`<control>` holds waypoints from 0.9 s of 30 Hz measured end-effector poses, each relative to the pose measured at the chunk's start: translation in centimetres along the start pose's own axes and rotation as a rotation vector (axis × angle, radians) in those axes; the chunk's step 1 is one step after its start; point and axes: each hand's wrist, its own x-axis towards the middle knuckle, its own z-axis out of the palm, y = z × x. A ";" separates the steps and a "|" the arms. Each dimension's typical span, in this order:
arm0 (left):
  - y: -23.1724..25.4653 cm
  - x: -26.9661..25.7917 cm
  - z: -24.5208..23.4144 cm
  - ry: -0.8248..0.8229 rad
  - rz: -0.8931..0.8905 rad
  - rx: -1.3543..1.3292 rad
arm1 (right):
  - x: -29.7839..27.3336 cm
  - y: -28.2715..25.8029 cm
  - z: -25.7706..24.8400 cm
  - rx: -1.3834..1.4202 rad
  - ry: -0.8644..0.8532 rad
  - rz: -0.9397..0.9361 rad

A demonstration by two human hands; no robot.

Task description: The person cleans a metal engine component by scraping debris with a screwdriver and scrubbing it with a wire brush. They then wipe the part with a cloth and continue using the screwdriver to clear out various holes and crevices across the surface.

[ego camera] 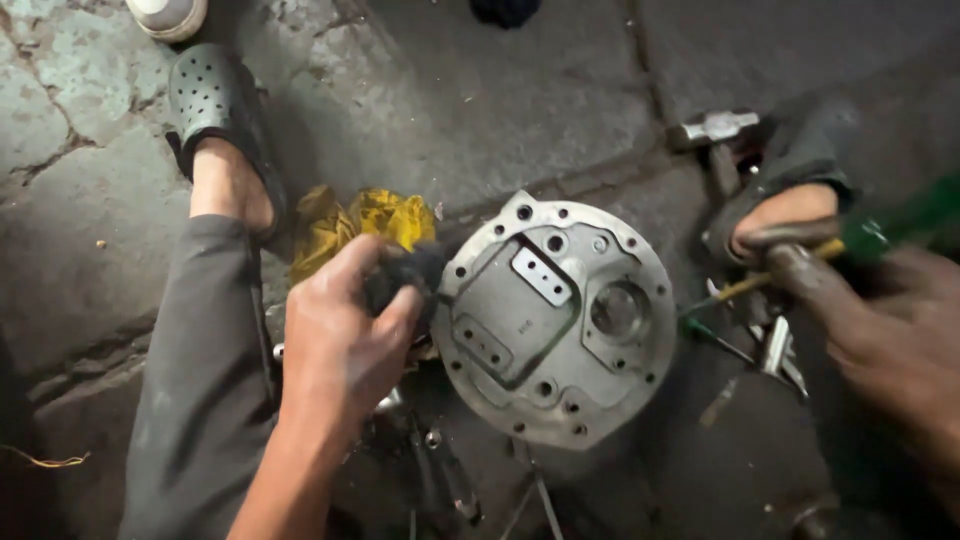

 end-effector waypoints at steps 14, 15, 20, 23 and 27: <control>0.4 2.1 -0.6 0.038 0.000 0.067 | -0.2 3.1 0.6 0.436 -0.125 -0.086; 0.3 2.1 -0.6 0.057 0.015 0.076 | -0.3 2.5 0.4 0.543 -0.151 -0.013; 1.7 4.4 1.5 -0.065 0.057 0.119 | 0.5 -3.9 0.6 0.172 -0.173 -0.232; 1.2 6.4 4.5 -0.198 0.072 0.089 | 0.5 -5.9 1.5 0.048 -0.130 -0.367; -1.0 7.1 8.7 -0.189 0.174 0.055 | 0.3 -5.7 4.3 0.018 -0.001 -0.384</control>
